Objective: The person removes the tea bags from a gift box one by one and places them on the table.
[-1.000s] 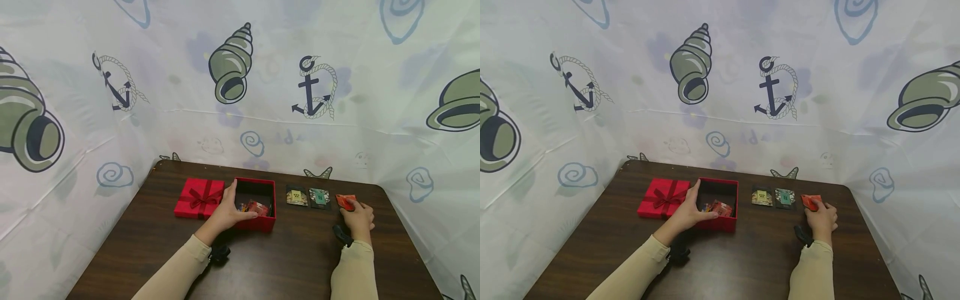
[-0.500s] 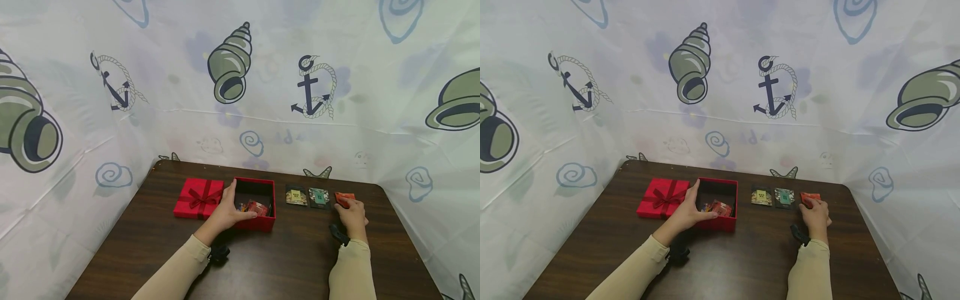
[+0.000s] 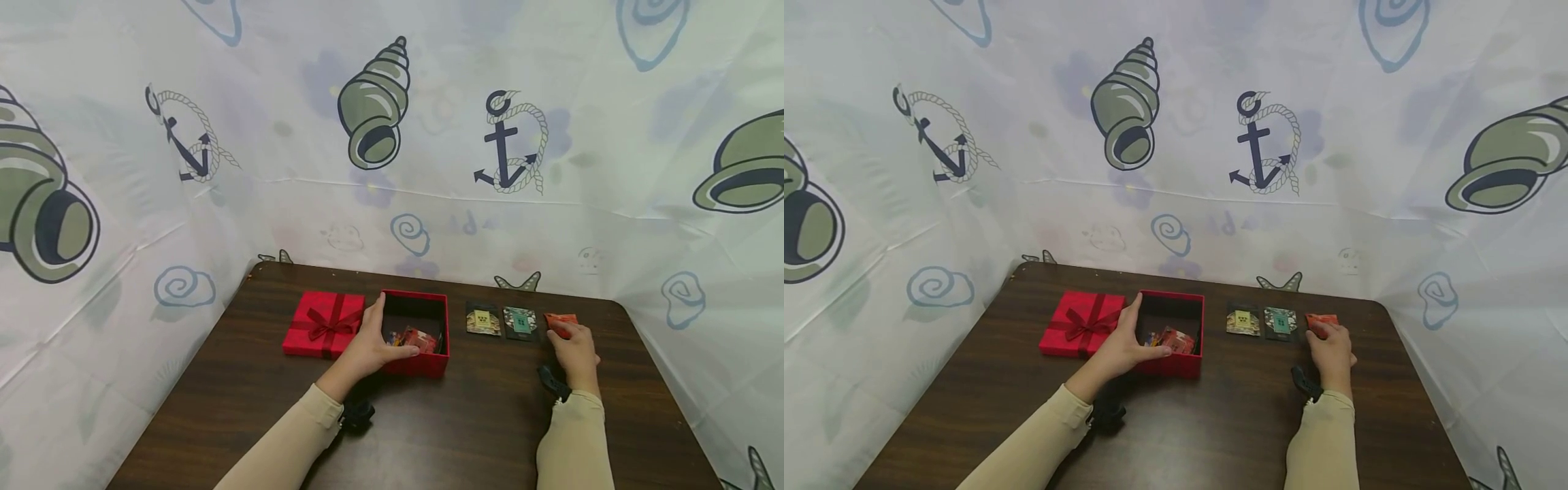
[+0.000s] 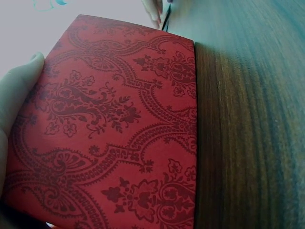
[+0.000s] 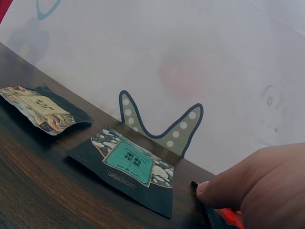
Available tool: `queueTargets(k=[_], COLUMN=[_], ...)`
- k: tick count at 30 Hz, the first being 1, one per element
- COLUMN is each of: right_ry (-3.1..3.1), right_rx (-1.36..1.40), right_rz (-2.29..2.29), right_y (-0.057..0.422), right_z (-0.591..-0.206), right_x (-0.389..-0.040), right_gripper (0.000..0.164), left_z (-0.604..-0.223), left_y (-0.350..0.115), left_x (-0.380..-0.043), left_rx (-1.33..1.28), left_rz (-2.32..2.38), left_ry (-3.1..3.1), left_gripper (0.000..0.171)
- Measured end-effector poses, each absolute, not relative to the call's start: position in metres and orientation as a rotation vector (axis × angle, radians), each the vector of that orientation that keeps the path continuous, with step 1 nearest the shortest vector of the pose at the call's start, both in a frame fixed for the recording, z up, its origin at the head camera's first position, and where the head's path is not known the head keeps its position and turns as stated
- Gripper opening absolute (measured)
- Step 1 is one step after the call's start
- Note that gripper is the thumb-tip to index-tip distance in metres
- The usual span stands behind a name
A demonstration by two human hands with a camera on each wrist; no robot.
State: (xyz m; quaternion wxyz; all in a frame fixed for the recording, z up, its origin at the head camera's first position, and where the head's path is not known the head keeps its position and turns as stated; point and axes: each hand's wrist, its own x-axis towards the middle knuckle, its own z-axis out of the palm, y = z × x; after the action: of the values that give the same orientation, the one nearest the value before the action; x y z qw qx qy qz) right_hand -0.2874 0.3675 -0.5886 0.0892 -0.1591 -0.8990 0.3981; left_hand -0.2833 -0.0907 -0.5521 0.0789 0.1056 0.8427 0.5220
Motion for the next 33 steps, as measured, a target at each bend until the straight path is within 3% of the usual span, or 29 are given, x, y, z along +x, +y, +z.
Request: queueTargets(k=[12, 24, 33], right_ry=[-2.677, -2.512, -2.020], right_rx=[-0.475, -0.513, -0.496], right_rz=[1.175, 1.212, 1.291], right_y=[0.365, 0.359, 0.347], right_z=[-0.588, -0.585, -0.558], right_x=[-0.289, -0.290, -0.283], right_gripper=[0.045, 0.036, 0.023], left_z=[-0.552, -0.553, -0.552], left_y=[-0.092, -0.092, -0.090], left_x=[-0.284, -0.284, -0.283], left_rx=[0.318, 0.322, 0.316], left_rz=[1.563, 1.569, 1.568], left_ry=[2.527, 2.526, 2.527], left_gripper=[0.140, 0.139, 0.137])
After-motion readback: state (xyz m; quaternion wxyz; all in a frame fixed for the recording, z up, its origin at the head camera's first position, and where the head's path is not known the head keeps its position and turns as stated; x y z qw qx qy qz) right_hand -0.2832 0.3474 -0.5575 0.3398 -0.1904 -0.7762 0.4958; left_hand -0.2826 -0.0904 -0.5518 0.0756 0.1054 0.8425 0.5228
